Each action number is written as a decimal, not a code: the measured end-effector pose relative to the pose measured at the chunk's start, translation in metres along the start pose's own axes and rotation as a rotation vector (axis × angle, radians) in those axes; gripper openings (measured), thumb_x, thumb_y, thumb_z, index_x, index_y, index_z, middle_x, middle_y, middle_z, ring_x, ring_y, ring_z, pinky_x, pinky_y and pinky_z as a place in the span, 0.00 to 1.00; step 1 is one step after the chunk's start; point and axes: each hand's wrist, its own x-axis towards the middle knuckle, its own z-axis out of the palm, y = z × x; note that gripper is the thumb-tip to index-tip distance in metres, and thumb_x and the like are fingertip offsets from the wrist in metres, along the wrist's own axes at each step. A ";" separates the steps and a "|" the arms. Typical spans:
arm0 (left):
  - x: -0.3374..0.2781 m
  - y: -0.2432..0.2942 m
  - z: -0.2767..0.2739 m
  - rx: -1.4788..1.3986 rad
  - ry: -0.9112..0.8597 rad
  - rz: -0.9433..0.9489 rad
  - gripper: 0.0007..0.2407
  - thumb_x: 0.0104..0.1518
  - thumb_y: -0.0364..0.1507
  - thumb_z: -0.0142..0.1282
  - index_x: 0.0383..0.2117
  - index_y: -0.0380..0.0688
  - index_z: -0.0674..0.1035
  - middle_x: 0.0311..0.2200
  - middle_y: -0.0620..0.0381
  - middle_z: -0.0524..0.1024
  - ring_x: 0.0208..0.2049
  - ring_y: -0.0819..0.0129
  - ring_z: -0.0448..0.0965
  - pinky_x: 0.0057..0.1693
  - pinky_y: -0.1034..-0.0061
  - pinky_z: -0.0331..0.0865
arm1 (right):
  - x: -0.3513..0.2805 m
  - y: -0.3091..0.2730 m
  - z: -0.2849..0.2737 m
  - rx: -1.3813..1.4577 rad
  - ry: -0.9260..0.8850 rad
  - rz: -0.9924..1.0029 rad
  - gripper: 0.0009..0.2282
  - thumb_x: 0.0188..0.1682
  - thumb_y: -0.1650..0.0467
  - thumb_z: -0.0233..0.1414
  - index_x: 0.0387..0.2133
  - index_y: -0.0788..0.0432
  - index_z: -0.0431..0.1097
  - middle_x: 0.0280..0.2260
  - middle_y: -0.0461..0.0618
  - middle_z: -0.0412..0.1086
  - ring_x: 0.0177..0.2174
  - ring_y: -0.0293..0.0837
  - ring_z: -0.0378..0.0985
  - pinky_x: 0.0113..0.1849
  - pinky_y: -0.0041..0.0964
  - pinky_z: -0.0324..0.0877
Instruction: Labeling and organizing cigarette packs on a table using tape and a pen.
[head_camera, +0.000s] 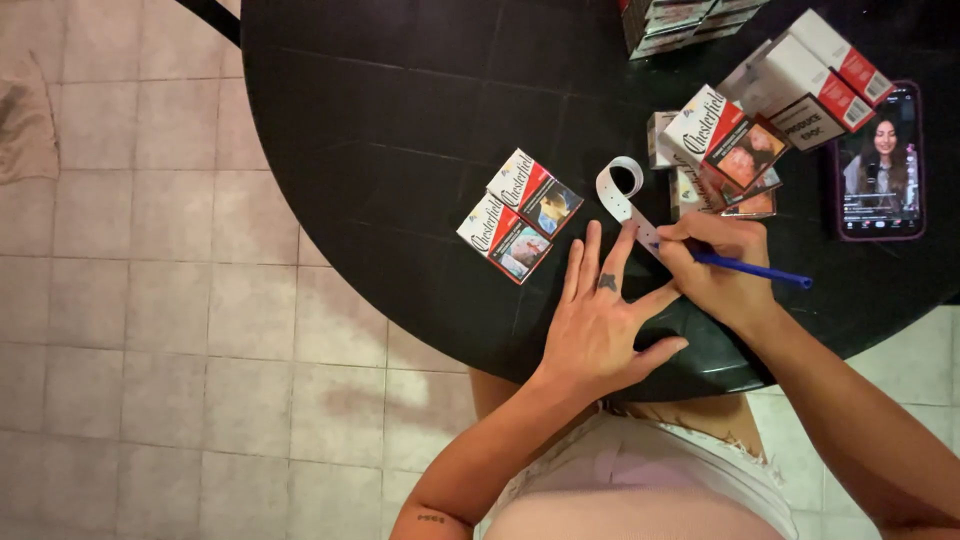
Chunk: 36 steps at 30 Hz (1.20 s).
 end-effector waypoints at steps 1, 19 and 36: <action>0.000 0.000 0.000 0.001 0.001 0.003 0.22 0.49 0.47 0.63 0.51 0.62 0.81 0.73 0.40 0.51 0.75 0.28 0.41 0.76 0.43 0.36 | -0.001 0.002 0.001 -0.001 0.002 -0.001 0.01 0.46 0.82 0.59 0.28 0.68 0.76 0.18 0.63 0.68 0.21 0.52 0.75 0.29 0.39 0.67; -0.003 0.000 0.004 0.015 0.002 -0.002 0.22 0.51 0.48 0.61 0.53 0.65 0.80 0.73 0.39 0.52 0.75 0.27 0.42 0.77 0.44 0.35 | -0.004 0.008 0.000 -0.027 0.013 0.019 0.02 0.44 0.81 0.58 0.28 0.65 0.77 0.19 0.62 0.69 0.22 0.56 0.75 0.30 0.40 0.69; -0.003 0.001 0.003 -0.011 -0.006 -0.007 0.22 0.49 0.46 0.63 0.53 0.63 0.80 0.73 0.38 0.52 0.75 0.27 0.42 0.76 0.43 0.36 | -0.004 0.016 -0.004 -0.060 0.012 0.028 0.05 0.44 0.81 0.58 0.30 0.63 0.79 0.19 0.62 0.69 0.21 0.54 0.74 0.28 0.39 0.67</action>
